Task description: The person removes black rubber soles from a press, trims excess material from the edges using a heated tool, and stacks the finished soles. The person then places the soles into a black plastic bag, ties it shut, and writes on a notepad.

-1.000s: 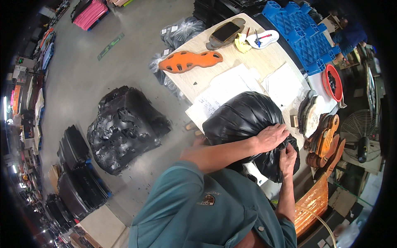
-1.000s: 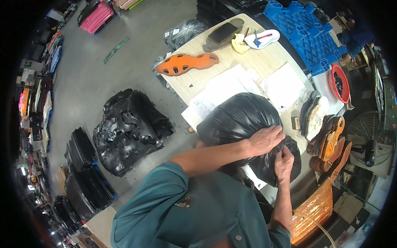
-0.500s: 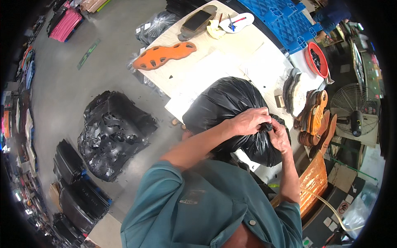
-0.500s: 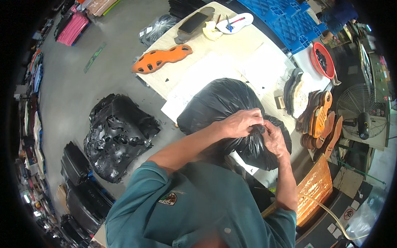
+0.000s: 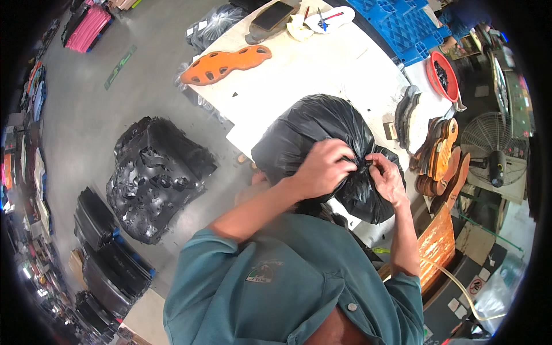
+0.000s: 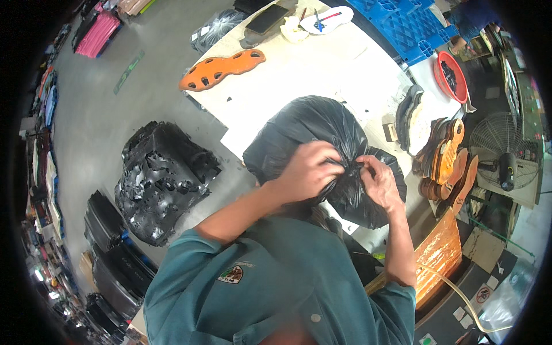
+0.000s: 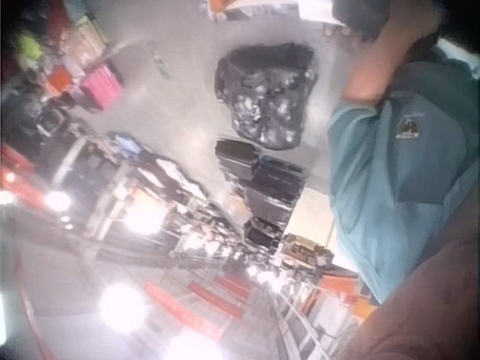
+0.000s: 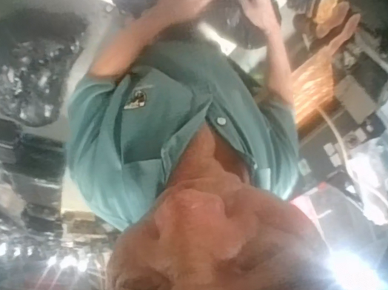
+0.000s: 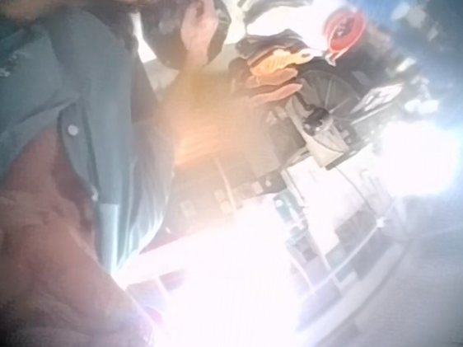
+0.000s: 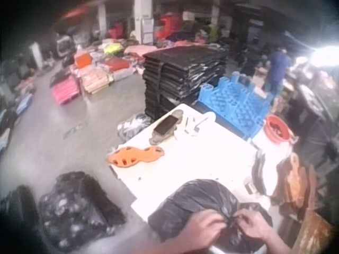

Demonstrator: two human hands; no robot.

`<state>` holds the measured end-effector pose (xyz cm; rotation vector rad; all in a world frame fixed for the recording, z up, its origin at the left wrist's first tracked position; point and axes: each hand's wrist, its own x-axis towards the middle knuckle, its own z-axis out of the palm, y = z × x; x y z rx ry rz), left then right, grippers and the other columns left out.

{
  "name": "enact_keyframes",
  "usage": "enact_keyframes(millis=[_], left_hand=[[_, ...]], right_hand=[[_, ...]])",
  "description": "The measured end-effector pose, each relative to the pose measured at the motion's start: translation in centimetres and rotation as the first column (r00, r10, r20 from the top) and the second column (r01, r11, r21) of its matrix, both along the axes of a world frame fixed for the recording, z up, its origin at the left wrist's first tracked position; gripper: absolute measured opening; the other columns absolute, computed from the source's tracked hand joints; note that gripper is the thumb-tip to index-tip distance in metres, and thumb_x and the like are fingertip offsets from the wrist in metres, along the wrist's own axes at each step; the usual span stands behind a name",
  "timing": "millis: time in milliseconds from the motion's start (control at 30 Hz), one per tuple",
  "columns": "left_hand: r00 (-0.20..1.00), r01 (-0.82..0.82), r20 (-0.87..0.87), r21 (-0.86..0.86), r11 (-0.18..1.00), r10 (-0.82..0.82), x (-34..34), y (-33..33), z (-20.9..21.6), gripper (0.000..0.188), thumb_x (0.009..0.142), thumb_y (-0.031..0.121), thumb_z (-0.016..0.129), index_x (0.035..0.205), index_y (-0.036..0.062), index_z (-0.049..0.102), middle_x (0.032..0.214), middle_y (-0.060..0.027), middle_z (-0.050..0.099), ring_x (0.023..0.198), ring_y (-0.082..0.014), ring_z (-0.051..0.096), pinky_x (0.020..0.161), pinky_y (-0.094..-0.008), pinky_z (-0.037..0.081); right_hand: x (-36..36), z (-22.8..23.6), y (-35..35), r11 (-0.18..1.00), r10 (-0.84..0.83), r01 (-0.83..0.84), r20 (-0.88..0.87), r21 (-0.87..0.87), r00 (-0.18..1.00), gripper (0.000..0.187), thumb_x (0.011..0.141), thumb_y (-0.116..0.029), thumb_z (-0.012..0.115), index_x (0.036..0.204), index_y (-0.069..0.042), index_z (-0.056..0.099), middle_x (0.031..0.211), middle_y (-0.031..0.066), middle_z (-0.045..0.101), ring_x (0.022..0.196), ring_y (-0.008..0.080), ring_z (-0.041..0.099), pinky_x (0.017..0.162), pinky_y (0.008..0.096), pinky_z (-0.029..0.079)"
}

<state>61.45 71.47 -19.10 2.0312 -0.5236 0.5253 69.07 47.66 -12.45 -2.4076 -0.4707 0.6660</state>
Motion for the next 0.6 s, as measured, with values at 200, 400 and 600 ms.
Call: enact_keyframes(millis=[200,400,600], left_hand=[[0.579,-0.651,-0.497,0.196,0.733,0.647,-6.6,6.5,-4.7,0.062,0.094,0.026,0.075,0.147,0.0044,0.052,0.15,-0.0248,0.048,0.139,-0.0406,0.046,0.116,-0.0508,0.036],[0.541,-0.73,-0.616,-0.006,0.683,0.572,-8.7,4.3,-8.3,0.065,0.101,0.026,0.067,0.154,-0.003,0.042,0.162,-0.031,0.032,0.151,-0.0466,0.03,0.124,-0.0508,0.025],[0.676,-0.649,-0.506,-0.063,0.758,0.536,-8.6,1.5,-5.6,0.066,0.1,0.024,0.069,0.153,-0.0034,0.041,0.164,-0.034,0.025,0.153,-0.055,0.019,0.123,-0.0588,0.023]], right_hand=[[-1.9,0.5,3.8,0.963,0.052,-0.049,0.001,-0.266,0.999,0.071,0.074,-0.016,0.077,0.14,-0.002,0.053,0.102,0.0276,0.071,0.104,0.0445,0.069,0.095,0.0493,0.052],[-3.6,-0.6,3.0,0.986,-0.152,0.152,-0.002,0.063,0.988,0.057,0.082,-0.004,0.071,0.136,0.003,0.058,0.092,0.0192,0.073,0.079,0.0198,0.069,0.08,0.0319,0.054],[-6.3,2.7,0.0,0.816,-0.423,0.469,-0.204,0.339,0.883,0.055,0.076,0.015,0.058,0.129,0.002,0.064,0.109,0.0062,0.07,0.094,0.0116,0.066,0.085,0.0235,0.052]])
